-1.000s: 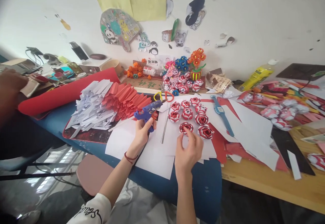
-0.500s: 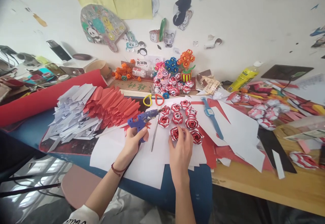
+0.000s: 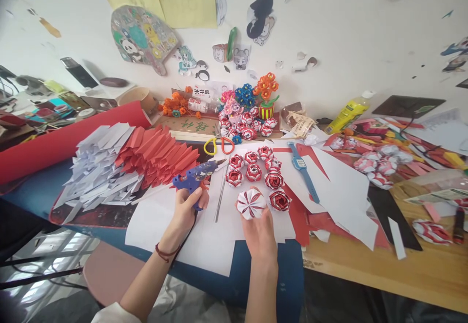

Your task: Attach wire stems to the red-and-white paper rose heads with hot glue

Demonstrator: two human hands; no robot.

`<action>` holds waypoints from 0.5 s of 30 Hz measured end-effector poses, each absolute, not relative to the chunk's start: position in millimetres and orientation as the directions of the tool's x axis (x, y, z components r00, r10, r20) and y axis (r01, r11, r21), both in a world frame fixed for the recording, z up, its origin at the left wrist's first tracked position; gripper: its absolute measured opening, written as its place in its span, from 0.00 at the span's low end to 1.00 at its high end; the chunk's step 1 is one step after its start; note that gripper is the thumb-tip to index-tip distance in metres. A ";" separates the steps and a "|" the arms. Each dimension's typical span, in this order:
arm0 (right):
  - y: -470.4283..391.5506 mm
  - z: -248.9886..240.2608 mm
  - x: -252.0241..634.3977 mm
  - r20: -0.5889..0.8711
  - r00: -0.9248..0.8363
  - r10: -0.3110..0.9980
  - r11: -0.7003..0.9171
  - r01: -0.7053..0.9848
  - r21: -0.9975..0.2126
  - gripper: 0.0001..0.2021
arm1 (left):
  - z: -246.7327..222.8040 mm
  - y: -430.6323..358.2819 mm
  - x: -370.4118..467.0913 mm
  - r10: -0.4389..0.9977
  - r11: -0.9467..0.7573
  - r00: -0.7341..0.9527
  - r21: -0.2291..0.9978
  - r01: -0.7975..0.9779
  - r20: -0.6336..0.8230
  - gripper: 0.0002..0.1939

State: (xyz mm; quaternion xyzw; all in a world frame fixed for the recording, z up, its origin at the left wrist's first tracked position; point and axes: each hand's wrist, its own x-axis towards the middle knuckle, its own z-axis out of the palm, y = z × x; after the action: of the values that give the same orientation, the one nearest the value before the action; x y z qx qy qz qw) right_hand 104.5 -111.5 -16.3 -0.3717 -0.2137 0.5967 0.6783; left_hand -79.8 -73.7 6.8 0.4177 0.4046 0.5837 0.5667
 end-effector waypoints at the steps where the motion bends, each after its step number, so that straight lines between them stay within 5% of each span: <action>1: -110.1 -17.0 103.2 -0.170 0.208 0.963 0.015 -0.673 -0.740 0.23 | 6.8 -73.8 -79.8 1.000 -0.028 -0.007 0.945 -0.325 0.027 0.16; 10: -104.7 -13.7 95.1 -0.121 0.178 0.976 0.043 -0.711 -0.702 0.22 | 4.6 -74.0 -78.0 1.000 -0.026 0.000 0.931 -0.364 0.028 0.15; 15: -105.3 -8.9 88.7 -0.048 0.138 0.989 0.050 -0.630 -0.775 0.31 | 10.8 -75.6 -80.9 0.997 -0.067 -0.049 0.925 -0.373 0.052 0.16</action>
State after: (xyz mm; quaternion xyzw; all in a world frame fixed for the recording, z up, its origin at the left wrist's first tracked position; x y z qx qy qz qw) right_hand 88.7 -105.3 -8.9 -0.3383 -0.2654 0.6004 0.6743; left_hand -80.9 -75.6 10.8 0.4008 0.3895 0.6106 0.5611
